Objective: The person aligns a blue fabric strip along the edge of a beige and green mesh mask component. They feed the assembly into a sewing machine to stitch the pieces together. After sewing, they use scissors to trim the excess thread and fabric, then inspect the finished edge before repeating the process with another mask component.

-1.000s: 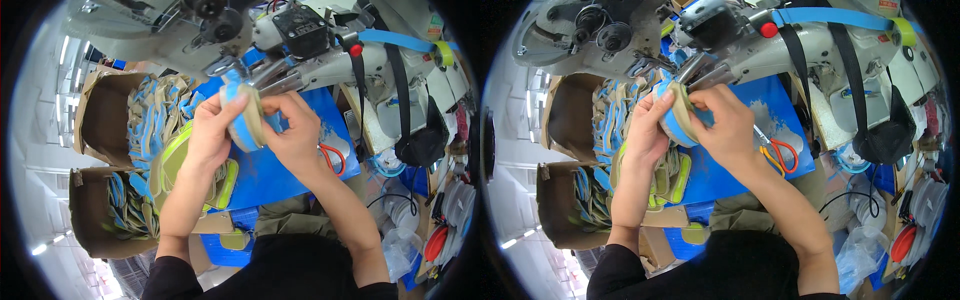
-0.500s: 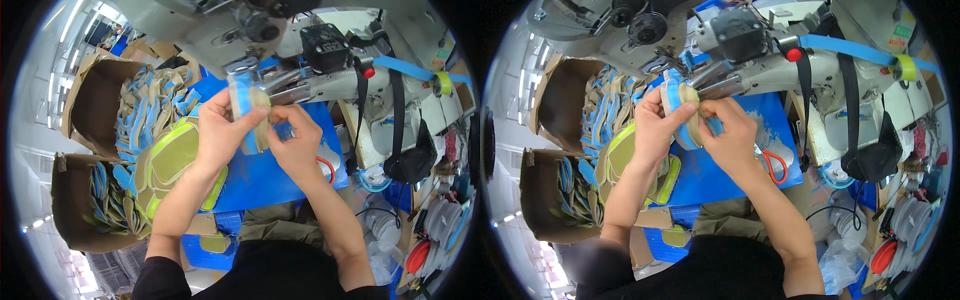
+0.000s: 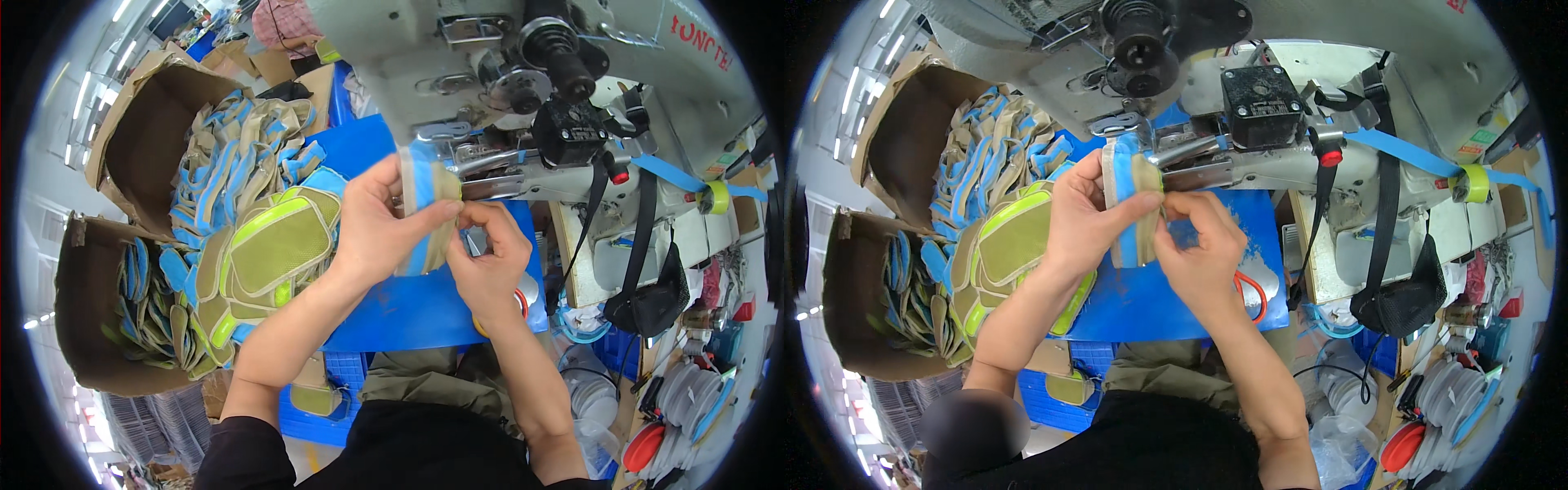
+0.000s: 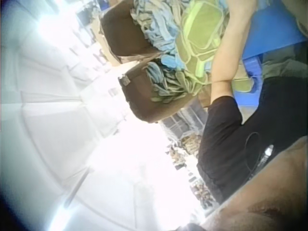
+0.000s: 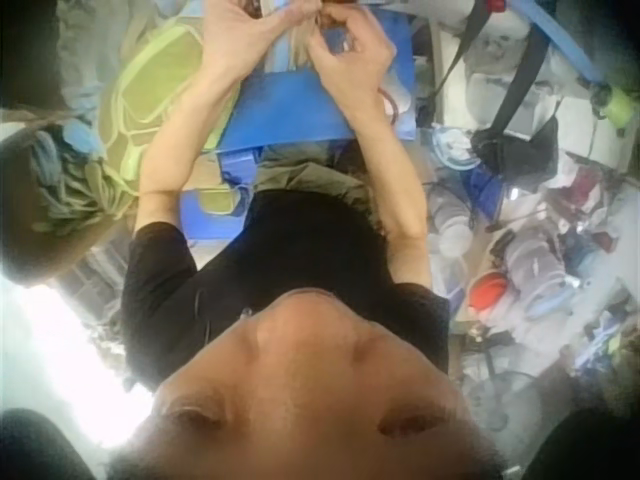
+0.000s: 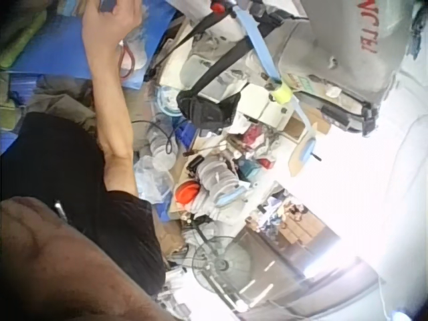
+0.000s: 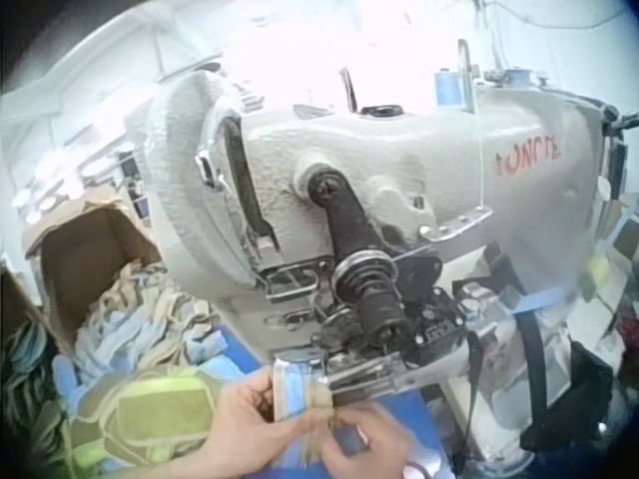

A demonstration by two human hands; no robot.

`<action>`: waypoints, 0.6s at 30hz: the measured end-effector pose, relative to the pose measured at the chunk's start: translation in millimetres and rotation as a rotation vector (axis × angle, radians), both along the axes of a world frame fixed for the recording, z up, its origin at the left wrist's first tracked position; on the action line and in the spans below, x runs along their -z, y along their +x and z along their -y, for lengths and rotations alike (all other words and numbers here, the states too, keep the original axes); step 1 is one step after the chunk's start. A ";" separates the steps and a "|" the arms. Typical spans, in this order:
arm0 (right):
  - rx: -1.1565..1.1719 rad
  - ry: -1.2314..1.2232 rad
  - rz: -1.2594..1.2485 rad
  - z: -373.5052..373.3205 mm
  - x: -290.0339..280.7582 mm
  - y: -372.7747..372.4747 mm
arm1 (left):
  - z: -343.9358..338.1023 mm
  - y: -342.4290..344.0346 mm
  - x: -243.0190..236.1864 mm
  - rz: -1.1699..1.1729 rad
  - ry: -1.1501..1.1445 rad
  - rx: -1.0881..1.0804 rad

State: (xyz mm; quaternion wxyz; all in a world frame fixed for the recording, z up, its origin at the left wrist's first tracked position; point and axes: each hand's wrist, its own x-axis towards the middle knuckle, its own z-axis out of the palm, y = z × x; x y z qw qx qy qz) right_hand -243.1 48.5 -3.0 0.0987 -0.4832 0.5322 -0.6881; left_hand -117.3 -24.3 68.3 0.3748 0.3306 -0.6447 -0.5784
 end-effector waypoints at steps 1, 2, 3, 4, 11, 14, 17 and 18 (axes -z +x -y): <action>-0.005 0.004 0.005 -0.1 -0.4 0.3 | -0.3 -0.2 0.1 -0.004 0.008 -0.001; -0.008 0.001 0.012 -0.5 -0.2 0.6 | -0.5 -0.4 0.3 -0.007 0.016 -0.002; -0.010 -0.002 0.022 -0.8 0.1 1.3 | 0.0 -0.3 0.3 -0.004 0.002 -0.003; -0.012 -0.006 0.031 -0.4 0.4 1.7 | 0.7 -0.1 0.6 0.000 -0.012 -0.004; -0.188 0.085 0.317 -6.0 -10.5 3.2 | 8.2 -7.0 -7.9 -0.011 -0.001 -0.029; -0.237 0.094 0.368 -6.1 -9.3 0.2 | 10.8 -7.7 -10.0 0.000 0.052 -0.019; -0.261 0.092 0.368 -6.5 -10.4 -1.4 | 11.7 -7.3 -7.2 0.001 0.011 -0.032; -0.263 0.101 0.367 -7.8 -14.7 -1.0 | 11.9 -7.0 -6.7 -0.003 0.013 -0.036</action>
